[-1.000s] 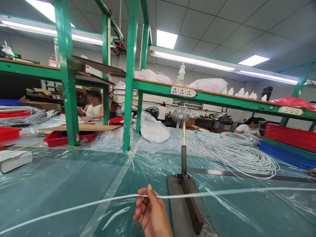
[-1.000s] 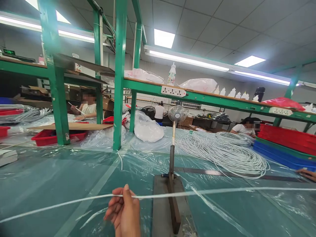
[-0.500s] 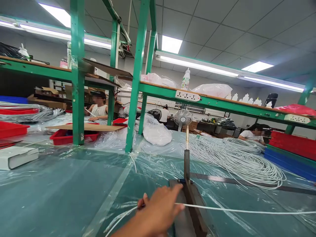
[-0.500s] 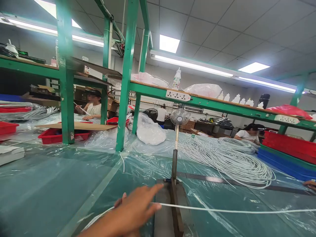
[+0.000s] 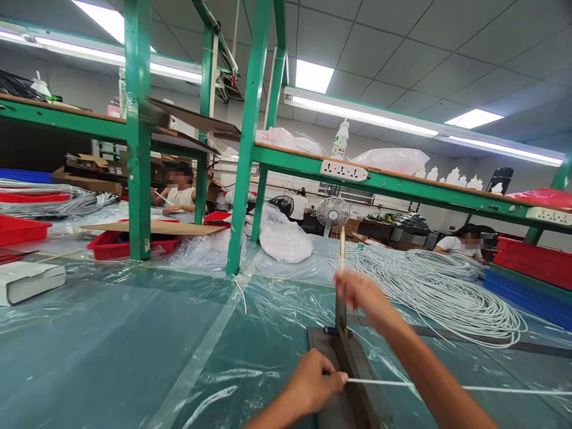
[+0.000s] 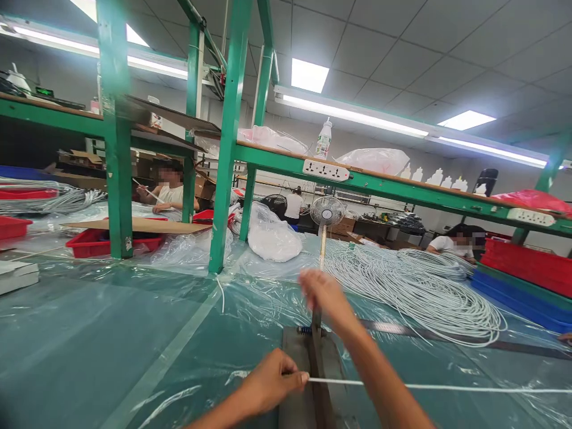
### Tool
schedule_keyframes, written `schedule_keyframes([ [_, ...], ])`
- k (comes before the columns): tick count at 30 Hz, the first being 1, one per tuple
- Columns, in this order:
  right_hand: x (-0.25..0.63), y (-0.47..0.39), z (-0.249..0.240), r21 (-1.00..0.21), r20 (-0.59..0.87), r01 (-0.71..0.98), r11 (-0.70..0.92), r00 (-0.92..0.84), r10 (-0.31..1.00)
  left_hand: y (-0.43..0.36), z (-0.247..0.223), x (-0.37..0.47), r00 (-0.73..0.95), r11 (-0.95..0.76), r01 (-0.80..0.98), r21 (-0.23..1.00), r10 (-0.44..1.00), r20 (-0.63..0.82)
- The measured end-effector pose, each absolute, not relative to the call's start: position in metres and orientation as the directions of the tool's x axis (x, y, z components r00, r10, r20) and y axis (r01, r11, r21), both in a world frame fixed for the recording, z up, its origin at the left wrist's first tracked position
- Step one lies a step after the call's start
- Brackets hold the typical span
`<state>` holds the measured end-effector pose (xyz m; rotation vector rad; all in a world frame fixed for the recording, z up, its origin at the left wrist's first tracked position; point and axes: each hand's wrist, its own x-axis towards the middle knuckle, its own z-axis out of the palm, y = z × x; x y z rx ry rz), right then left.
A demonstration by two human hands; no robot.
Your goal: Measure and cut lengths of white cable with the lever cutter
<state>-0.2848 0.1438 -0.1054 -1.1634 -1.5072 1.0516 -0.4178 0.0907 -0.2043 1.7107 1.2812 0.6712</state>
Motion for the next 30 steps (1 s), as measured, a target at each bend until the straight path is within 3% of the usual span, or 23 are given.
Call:
schedule_keyframes([
  [2,-0.274,0.187,-0.084,-0.978,0.192,0.116,0.176,0.143,0.971,0.091,-0.205,-0.415,0.265,-0.056,0.518,0.853,0.959,-0.098],
  [4,-0.267,0.227,-0.074,-0.994,0.105,0.066,0.09,0.258,0.96,0.091,-0.207,-0.412,0.202,-0.016,0.549,0.836,0.973,-0.113],
  [8,-0.264,0.268,-0.079,-0.999,-0.04,-0.011,-0.038,0.153,0.987,0.093,-0.211,-0.408,0.09,0.042,0.571,0.82,0.99,-0.113],
  [17,-0.258,0.255,-0.065,-0.99,-0.112,-0.092,-0.105,0.071,0.991,0.092,-0.218,-0.402,0.015,0.039,0.556,0.83,0.998,-0.057],
  [24,-0.225,0.163,-0.041,-0.963,-0.084,-0.258,-0.075,0.025,0.996,0.092,-0.213,-0.398,0.024,0.088,0.533,0.841,0.993,-0.119],
  [30,-0.214,0.057,-0.066,-0.972,-0.169,-0.177,-0.156,0.059,0.984,0.088,-0.209,-0.394,0.016,0.116,0.564,0.818,0.988,-0.151],
])
